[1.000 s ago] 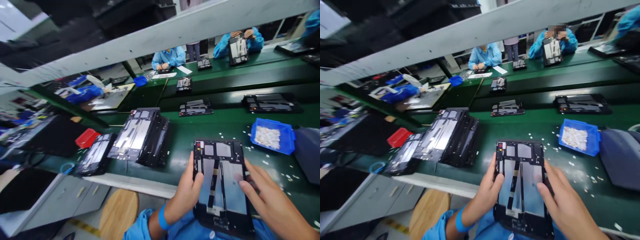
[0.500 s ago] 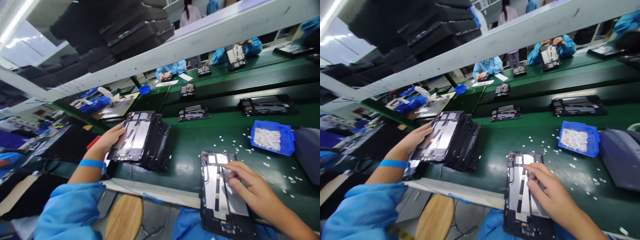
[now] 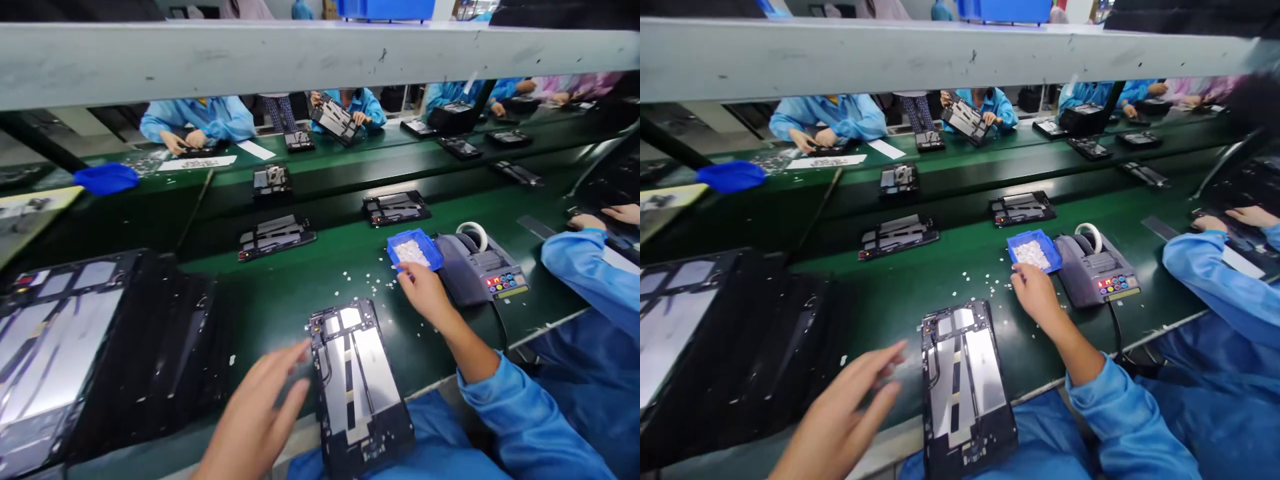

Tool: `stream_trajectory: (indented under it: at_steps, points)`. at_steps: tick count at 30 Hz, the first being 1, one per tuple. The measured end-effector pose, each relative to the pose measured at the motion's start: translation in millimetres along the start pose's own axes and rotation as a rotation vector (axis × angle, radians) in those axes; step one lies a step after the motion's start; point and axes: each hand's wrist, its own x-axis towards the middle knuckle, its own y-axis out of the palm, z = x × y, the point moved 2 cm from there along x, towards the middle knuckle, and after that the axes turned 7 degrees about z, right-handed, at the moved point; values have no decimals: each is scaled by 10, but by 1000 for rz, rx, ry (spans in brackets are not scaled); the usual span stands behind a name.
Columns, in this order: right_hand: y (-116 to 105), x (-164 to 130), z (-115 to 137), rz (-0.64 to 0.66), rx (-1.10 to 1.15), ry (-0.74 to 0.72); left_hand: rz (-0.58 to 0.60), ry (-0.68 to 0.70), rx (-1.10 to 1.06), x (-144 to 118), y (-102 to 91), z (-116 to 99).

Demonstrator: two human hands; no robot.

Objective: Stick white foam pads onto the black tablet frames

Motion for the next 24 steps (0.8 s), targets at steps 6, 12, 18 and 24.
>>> stream_trajectory:
  at_steps: [6,12,18,24]
  points:
    - [426,-487,521,280,51,-203,15,-109,53,561,747,242]
    - [544,-425,776,396,59,-242,149,7,86,608,714,328]
    - [792,-342,1102,538,225,-251,-45,-11,-129,475,730,306]
    - [1155,-296,1224,743,444,-127,-176,-90,-387,387,821,296]
